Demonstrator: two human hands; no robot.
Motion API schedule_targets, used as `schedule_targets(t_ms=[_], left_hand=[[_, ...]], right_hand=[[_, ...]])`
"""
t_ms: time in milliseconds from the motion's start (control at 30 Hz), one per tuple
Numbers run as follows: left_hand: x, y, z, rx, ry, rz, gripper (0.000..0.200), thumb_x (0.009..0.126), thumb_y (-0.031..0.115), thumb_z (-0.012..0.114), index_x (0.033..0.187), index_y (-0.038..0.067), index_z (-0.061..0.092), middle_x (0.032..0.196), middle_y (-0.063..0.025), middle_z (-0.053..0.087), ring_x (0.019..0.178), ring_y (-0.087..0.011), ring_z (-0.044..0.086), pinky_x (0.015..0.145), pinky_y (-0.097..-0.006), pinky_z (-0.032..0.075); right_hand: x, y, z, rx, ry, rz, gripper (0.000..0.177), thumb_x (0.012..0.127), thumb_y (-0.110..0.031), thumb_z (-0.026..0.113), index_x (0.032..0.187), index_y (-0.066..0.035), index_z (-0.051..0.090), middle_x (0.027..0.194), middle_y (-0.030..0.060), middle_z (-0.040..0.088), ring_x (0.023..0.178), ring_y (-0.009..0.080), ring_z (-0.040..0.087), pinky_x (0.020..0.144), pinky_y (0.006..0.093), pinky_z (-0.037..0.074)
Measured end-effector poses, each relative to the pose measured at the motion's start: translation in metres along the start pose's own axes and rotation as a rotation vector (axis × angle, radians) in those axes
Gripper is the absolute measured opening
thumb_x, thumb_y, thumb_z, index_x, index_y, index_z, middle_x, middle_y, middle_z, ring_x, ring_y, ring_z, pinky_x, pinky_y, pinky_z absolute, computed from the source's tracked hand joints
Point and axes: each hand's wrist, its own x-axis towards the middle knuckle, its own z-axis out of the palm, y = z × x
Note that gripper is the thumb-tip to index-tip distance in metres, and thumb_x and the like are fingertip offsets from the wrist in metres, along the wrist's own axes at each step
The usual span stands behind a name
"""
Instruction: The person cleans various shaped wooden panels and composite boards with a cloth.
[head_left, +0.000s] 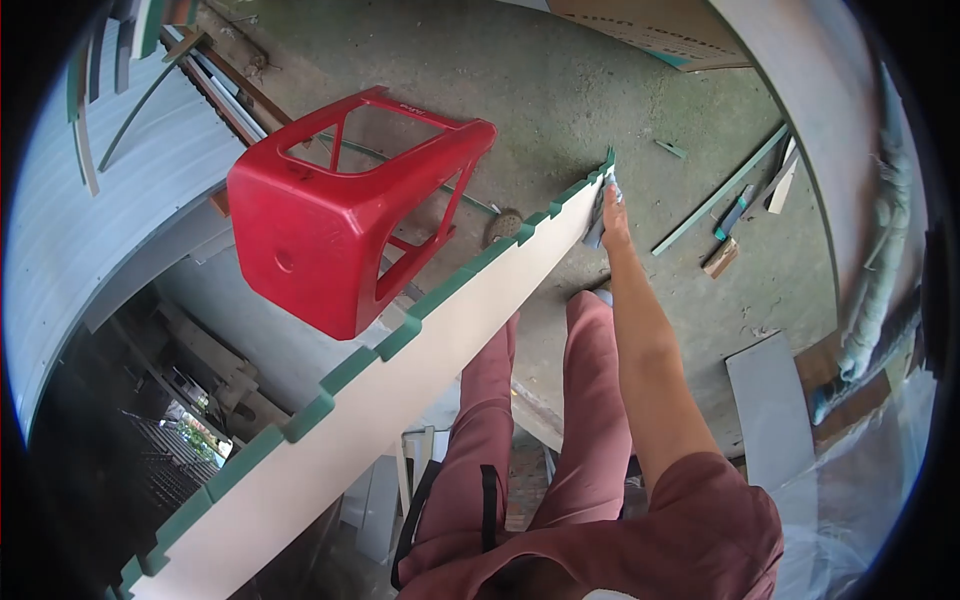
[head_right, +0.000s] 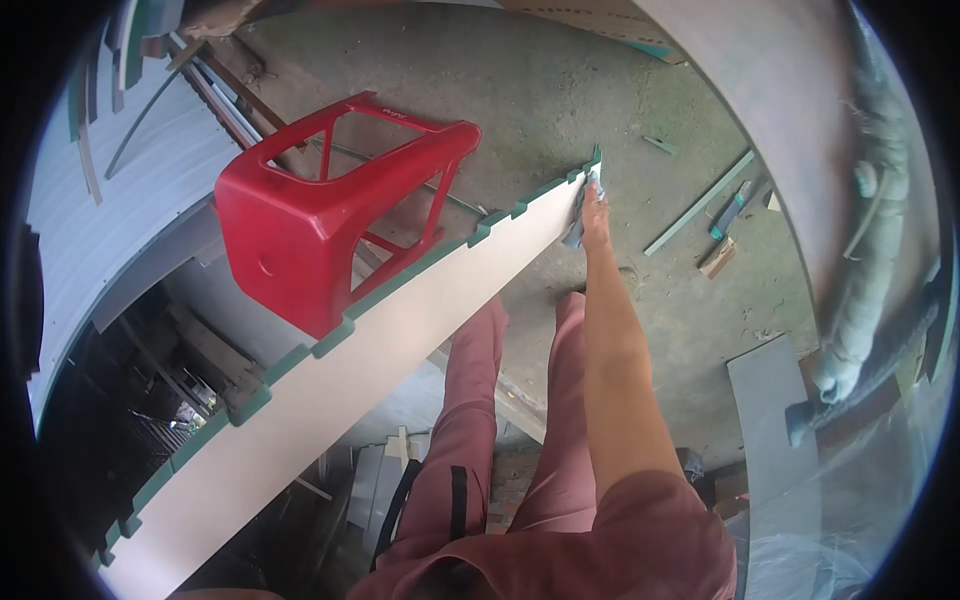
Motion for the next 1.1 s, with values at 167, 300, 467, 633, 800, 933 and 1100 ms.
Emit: schedule_targets(t_ms=[167, 300, 467, 633, 800, 933, 1100], left_hand=[[-0.002, 0.045, -0.012, -0.219, -0.017, -0.104, 0.029, 0.084, 0.018, 0.056, 0.110, 0.005, 0.052, 0.066, 0.0020, 0.058, 0.082, -0.0084, 0.055, 0.099, -0.0371, 0.026], [0.004, 0.066, -0.011, -0.449, -0.134, -0.203, 0.031, 0.084, 0.018, 0.056, 0.112, 0.005, 0.051, 0.064, 0.0025, 0.058, 0.085, -0.0081, 0.056, 0.106, -0.0386, 0.024], [0.000, 0.032, 0.025, -0.505, -0.201, -0.069, 0.036, 0.084, 0.018, 0.055, 0.117, 0.004, 0.051, 0.057, 0.0052, 0.057, 0.091, -0.0080, 0.056, 0.114, -0.0404, 0.016], [-0.004, 0.030, 0.065, -0.545, -0.221, -0.009, 0.046, 0.086, 0.025, 0.050, 0.125, -0.001, 0.049, 0.050, 0.0054, 0.053, 0.102, -0.0100, 0.051, 0.115, -0.0431, 0.001], [-0.001, 0.029, 0.069, -0.497, -0.364, 0.139, 0.053, 0.093, 0.035, 0.037, 0.136, 0.003, 0.035, 0.056, 0.0029, 0.057, 0.124, -0.0251, 0.044, 0.113, -0.0506, -0.005], [-0.003, 0.034, 0.085, -0.413, -0.302, 0.188, 0.055, 0.095, 0.038, 0.033, 0.137, 0.002, 0.032, 0.060, 0.0010, 0.059, 0.122, -0.0282, 0.046, 0.113, -0.0512, 0.001], [-0.005, 0.050, 0.145, -0.316, 0.027, 0.177, 0.060, 0.093, 0.039, 0.034, 0.136, -0.002, 0.027, 0.075, -0.0022, 0.065, 0.113, -0.0320, 0.054, 0.112, -0.0519, 0.015]], right_hand=[[-0.126, -0.067, 0.007, -0.111, -0.051, -0.080, 0.077, 0.088, -0.056, 0.045, 0.140, -0.003, 0.028, 0.135, 0.0181, 0.040, 0.121, 0.0294, 0.042, 0.101, 0.0392, 0.033], [-0.233, -0.083, 0.053, -0.073, -0.192, -0.146, 0.064, 0.093, -0.048, 0.040, 0.139, -0.004, 0.029, 0.127, 0.0175, 0.047, 0.113, 0.0274, 0.049, 0.093, 0.0381, 0.041], [-0.394, -0.141, 0.078, 0.058, -0.251, -0.208, 0.061, 0.094, -0.043, 0.043, 0.141, -0.007, 0.027, 0.130, 0.0176, 0.044, 0.117, 0.0257, 0.045, 0.098, 0.0349, 0.035], [-0.521, -0.191, 0.094, 0.018, -0.264, -0.383, 0.066, 0.093, -0.043, 0.044, 0.142, -0.004, 0.022, 0.135, 0.0212, 0.039, 0.123, 0.0288, 0.040, 0.103, 0.0341, 0.029], [-0.655, -0.262, 0.103, 0.051, -0.374, -0.746, 0.055, 0.097, -0.032, 0.038, 0.142, -0.004, 0.023, 0.137, 0.0201, 0.038, 0.123, 0.0270, 0.040, 0.104, 0.0337, 0.027], [-0.774, -0.323, 0.104, 0.248, -0.707, -1.042, 0.059, 0.095, -0.028, 0.044, 0.142, -0.002, 0.020, 0.138, 0.0181, 0.036, 0.125, 0.0240, 0.039, 0.103, 0.0322, 0.029], [-0.822, -0.327, 0.114, -0.010, -0.546, -1.796, 0.069, 0.085, -0.038, 0.059, 0.137, -0.002, 0.031, 0.138, 0.0211, 0.036, 0.129, 0.0351, 0.033, 0.106, 0.0439, 0.025]])
